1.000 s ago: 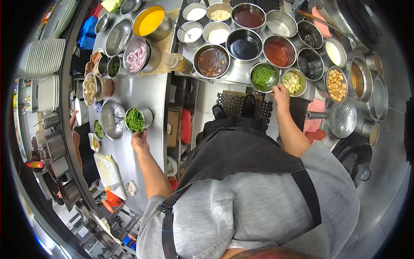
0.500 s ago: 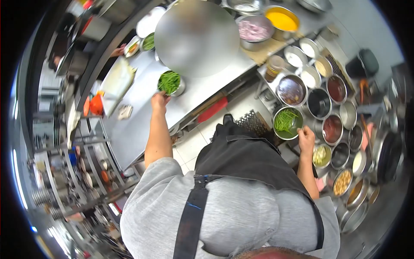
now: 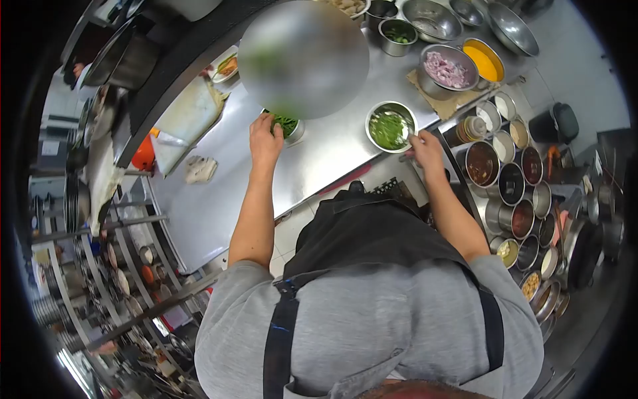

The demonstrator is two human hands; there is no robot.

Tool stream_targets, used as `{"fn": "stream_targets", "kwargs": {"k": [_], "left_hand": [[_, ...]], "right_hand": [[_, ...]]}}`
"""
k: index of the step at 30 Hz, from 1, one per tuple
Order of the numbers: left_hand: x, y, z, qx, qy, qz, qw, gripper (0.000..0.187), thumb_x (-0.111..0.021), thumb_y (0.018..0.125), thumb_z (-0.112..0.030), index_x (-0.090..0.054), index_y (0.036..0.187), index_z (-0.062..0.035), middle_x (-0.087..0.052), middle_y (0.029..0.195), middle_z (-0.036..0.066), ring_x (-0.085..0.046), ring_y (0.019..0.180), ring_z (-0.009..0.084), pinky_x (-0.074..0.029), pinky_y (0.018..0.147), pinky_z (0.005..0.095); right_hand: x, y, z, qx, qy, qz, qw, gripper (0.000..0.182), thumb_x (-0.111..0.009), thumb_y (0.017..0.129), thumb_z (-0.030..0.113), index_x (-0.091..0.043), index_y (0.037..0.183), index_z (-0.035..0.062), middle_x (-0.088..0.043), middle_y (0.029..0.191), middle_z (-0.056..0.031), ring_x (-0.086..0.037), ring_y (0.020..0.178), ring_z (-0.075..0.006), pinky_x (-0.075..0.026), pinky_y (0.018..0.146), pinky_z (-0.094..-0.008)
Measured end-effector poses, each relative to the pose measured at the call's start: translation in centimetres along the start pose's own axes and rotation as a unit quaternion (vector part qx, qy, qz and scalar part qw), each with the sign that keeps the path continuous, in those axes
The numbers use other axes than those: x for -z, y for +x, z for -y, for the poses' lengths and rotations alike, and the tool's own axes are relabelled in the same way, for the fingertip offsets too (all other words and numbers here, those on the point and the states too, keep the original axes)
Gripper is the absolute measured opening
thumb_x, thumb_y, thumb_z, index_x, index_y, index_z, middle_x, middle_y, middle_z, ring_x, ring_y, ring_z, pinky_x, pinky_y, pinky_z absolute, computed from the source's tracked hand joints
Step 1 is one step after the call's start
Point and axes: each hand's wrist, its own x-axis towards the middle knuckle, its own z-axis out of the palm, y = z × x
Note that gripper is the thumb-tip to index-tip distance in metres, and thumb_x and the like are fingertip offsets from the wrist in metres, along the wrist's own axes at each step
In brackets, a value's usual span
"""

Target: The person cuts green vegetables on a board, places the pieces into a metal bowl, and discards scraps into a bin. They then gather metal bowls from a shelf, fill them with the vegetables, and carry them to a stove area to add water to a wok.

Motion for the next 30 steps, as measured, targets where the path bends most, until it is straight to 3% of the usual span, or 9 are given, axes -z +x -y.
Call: {"fn": "stream_targets", "kwargs": {"k": [6,7,9,12,13,15,18,25,30], "left_hand": [[-0.8,1.7,-0.4,-0.022,0.088,0.169,0.981,0.026,-0.062,0.081,-0.015,-0.066,0.101,0.0003,-0.061,0.115,0.014,-0.054,0.108,0.0334,-0.046,0.090,0.0427],[-0.3,2.0,-0.3,-0.063,0.067,0.098,0.991,0.024,-0.062,0.081,-0.015,-0.067,0.100,-0.0007,-0.062,0.112,0.014,-0.055,0.106,0.0329,-0.046,0.088,0.0424],[1.2,1.8,0.2,-0.095,0.053,0.033,0.993,0.023,-0.062,0.081,-0.015,-0.068,0.099,-0.0018,-0.063,0.109,0.013,-0.056,0.104,0.0324,-0.047,0.086,0.0421],[5.2,1.0,-0.9,0.122,-0.033,-0.007,0.992,0.018,-0.062,0.081,-0.015,-0.069,0.092,-0.0037,-0.067,0.085,0.013,-0.064,0.077,0.0315,-0.051,0.075,0.0390],[5.3,0.3,0.3,0.126,-0.025,-0.009,0.992,0.018,-0.062,0.081,-0.015,-0.069,0.092,-0.0037,-0.067,0.085,0.013,-0.064,0.077,0.0315,-0.051,0.075,0.0390],[3.5,-2.4,3.6,0.157,0.064,0.149,0.974,0.018,-0.062,0.080,-0.014,-0.069,0.091,-0.0025,-0.067,0.080,0.014,-0.064,0.072,0.0326,-0.052,0.073,0.0393],[-1.0,-5.5,4.9,0.117,0.026,0.224,0.967,0.021,-0.063,0.078,-0.013,-0.069,0.094,-0.0016,-0.067,0.087,0.015,-0.063,0.079,0.0340,-0.051,0.075,0.0389],[-4.9,-7.0,3.2,0.004,0.032,0.116,0.993,0.007,-0.061,0.079,-0.010,-0.063,0.083,-0.0047,-0.062,0.085,0.016,-0.058,0.082,0.0350,-0.048,0.075,0.0434],[-3.4,-7.3,5.1,-0.028,0.108,0.283,0.953,0.004,-0.058,0.080,-0.006,-0.061,0.082,-0.0040,-0.063,0.081,0.017,-0.061,0.076,0.0363,-0.050,0.070,0.0434]], "right_hand": [[-2.0,-0.4,-0.7,0.047,-0.123,0.021,0.991,0.024,-0.064,0.083,0.024,-0.063,0.087,0.0001,-0.066,0.072,-0.0104,-0.064,0.059,-0.0167,-0.051,0.058,-0.0299],[-1.9,-0.6,-1.0,0.071,-0.193,0.016,0.979,0.023,-0.064,0.083,0.024,-0.064,0.088,0.0016,-0.067,0.072,-0.0096,-0.064,0.059,-0.0170,-0.051,0.059,-0.0300],[-1.0,-1.2,-2.2,0.017,-0.098,0.034,0.994,0.020,-0.064,0.084,0.022,-0.064,0.089,0.0025,-0.066,0.075,-0.0099,-0.064,0.061,-0.0171,-0.050,0.057,-0.0286],[0.1,-3.2,-3.0,-0.013,-0.039,0.008,0.999,0.019,-0.063,0.085,0.018,-0.063,0.089,0.0000,-0.066,0.072,-0.0089,-0.065,0.064,-0.0160,-0.049,0.055,-0.0273],[0.7,-3.1,-5.4,0.004,-0.060,0.005,0.998,0.020,-0.064,0.084,0.020,-0.064,0.088,-0.0004,-0.066,0.071,-0.0101,-0.064,0.062,-0.0152,-0.049,0.055,-0.0282],[1.4,-4.4,-6.7,-0.034,-0.116,-0.003,0.993,0.022,-0.064,0.084,0.021,-0.064,0.087,-0.0006,-0.066,0.070,-0.0108,-0.063,0.058,-0.0147,-0.048,0.055,-0.0298],[1.2,-7.0,-4.2,-0.094,-0.139,0.019,0.986,0.025,-0.063,0.084,0.024,-0.064,0.088,-0.0008,-0.066,0.070,-0.0130,-0.063,0.060,-0.0209,-0.048,0.060,-0.0338],[-0.3,-5.4,-4.3,-0.044,-0.204,0.045,0.977,0.029,-0.061,0.085,0.029,-0.065,0.092,0.0010,-0.066,0.078,-0.0195,-0.064,0.078,-0.0356,-0.048,0.074,-0.0398],[-1.1,-4.3,-0.4,-0.012,-0.210,0.033,0.977,0.029,-0.061,0.085,0.030,-0.065,0.094,0.0026,-0.067,0.079,-0.0183,-0.065,0.079,-0.0328,-0.049,0.073,-0.0392]]}}
